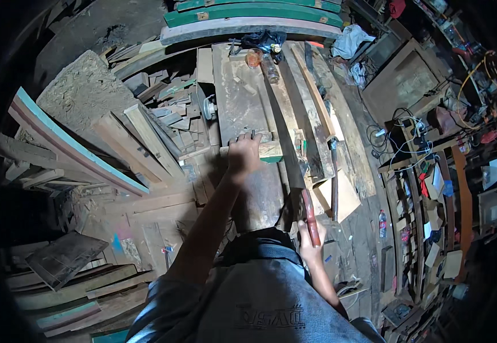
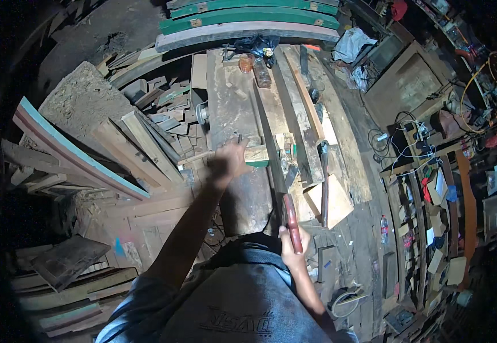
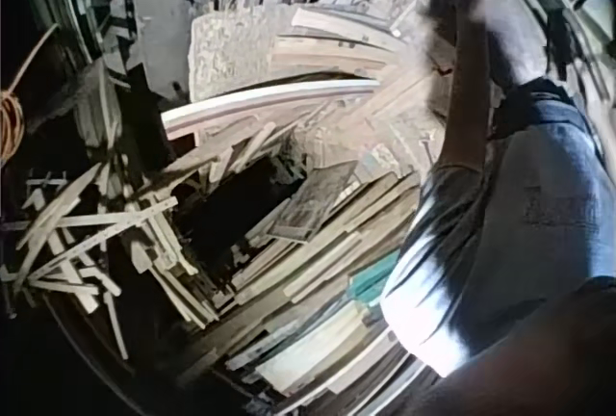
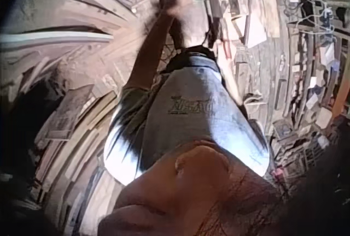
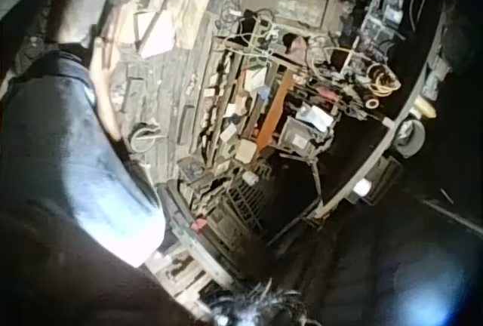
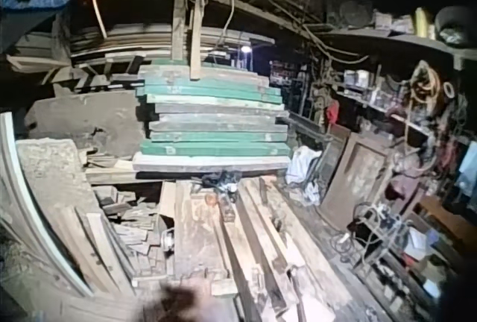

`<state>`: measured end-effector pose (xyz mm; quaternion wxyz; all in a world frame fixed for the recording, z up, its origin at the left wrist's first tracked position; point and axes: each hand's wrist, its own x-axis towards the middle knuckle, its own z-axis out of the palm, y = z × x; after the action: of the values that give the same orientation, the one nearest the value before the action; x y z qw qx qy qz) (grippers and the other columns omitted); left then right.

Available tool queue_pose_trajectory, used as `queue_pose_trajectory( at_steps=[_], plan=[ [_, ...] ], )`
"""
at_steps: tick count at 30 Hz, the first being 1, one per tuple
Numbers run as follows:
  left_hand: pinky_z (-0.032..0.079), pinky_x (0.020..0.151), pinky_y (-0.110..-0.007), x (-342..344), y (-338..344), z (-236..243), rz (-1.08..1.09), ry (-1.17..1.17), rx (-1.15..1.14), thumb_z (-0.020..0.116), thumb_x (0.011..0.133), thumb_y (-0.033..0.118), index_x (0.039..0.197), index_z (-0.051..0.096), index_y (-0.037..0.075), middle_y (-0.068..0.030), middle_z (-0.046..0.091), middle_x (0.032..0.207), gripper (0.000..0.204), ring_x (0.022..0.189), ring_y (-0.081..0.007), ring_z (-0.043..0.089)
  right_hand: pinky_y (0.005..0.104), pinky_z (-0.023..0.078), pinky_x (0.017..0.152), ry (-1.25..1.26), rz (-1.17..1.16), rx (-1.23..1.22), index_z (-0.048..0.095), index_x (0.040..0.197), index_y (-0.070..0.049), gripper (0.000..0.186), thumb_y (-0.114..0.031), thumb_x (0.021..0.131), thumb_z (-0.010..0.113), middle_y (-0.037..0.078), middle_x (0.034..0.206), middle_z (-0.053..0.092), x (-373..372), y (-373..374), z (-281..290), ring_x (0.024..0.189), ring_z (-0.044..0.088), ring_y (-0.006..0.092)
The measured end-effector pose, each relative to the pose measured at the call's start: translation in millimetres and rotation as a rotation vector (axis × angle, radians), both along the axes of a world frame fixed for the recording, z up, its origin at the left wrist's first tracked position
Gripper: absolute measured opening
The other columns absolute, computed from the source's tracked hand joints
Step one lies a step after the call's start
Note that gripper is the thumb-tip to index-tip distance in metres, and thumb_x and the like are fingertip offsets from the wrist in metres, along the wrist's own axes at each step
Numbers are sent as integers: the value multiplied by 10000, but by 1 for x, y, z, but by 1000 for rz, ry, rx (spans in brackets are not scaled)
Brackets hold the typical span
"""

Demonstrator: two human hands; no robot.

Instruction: Using a hand saw and hammer to cut and join wooden components in a workshop.

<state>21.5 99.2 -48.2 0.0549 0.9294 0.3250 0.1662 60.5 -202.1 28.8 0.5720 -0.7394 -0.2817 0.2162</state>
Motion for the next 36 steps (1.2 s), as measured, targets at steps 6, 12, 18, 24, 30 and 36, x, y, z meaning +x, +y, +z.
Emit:
queue_pose_trajectory(
  at_steps=[6, 12, 18, 24, 30, 36],
  plan=[
    [534, 752, -459, -1, 11, -39, 55, 27, 29, 868, 590, 431, 1146, 695, 111, -139, 694, 890, 665, 793, -306, 699, 305, 368, 579, -32, 36, 76, 524, 764, -25, 222, -96, 926, 658, -2, 667, 458, 12, 54, -6, 645, 414, 97],
    [498, 823, -427, 0, 0, 2, 10, 16, 19, 891, 576, 474, 1169, 659, 160, -74, 686, 890, 709, 914, -261, 675, 312, 366, 566, -30, 73, -32, 526, 764, -20, 226, -100, 917, 673, 3, 648, 436, 16, 30, -9, 622, 400, 102],
    [459, 884, -467, 11, 6, 16, 88, 177, -185, 904, 496, 602, 1450, 451, -17, -106, 720, 895, 1224, 830, -264, 696, 280, 347, 549, 45, -14, -9, 531, 732, -43, 241, -122, 920, 660, -35, 621, 435, 12, 25, 3, 596, 392, 67],
    [458, 863, -457, 4, 19, -5, 57, 68, -7, 911, 400, 658, 1280, 542, 24, -64, 701, 814, 1146, 745, -231, 694, 288, 331, 535, -4, 43, 37, 506, 717, -58, 302, -145, 935, 696, -36, 613, 440, 22, 78, -1, 588, 400, 66],
    [471, 862, -463, 5, 12, -3, 29, 43, -203, 865, 529, 598, 1199, 557, 45, -115, 697, 894, 922, 821, -284, 699, 282, 341, 544, 115, -4, -76, 499, 712, -55, 301, -138, 936, 682, -31, 617, 426, -4, -5, -7, 595, 391, 69],
    [527, 769, -474, -11, 8, -32, -37, -244, 48, 844, 664, 446, 1440, 436, -66, -224, 676, 985, 1016, 847, -379, 689, 301, 324, 535, 47, 18, 35, 485, 714, -36, 274, -76, 918, 662, -14, 623, 417, 4, 40, 4, 599, 379, 79]
  ],
)
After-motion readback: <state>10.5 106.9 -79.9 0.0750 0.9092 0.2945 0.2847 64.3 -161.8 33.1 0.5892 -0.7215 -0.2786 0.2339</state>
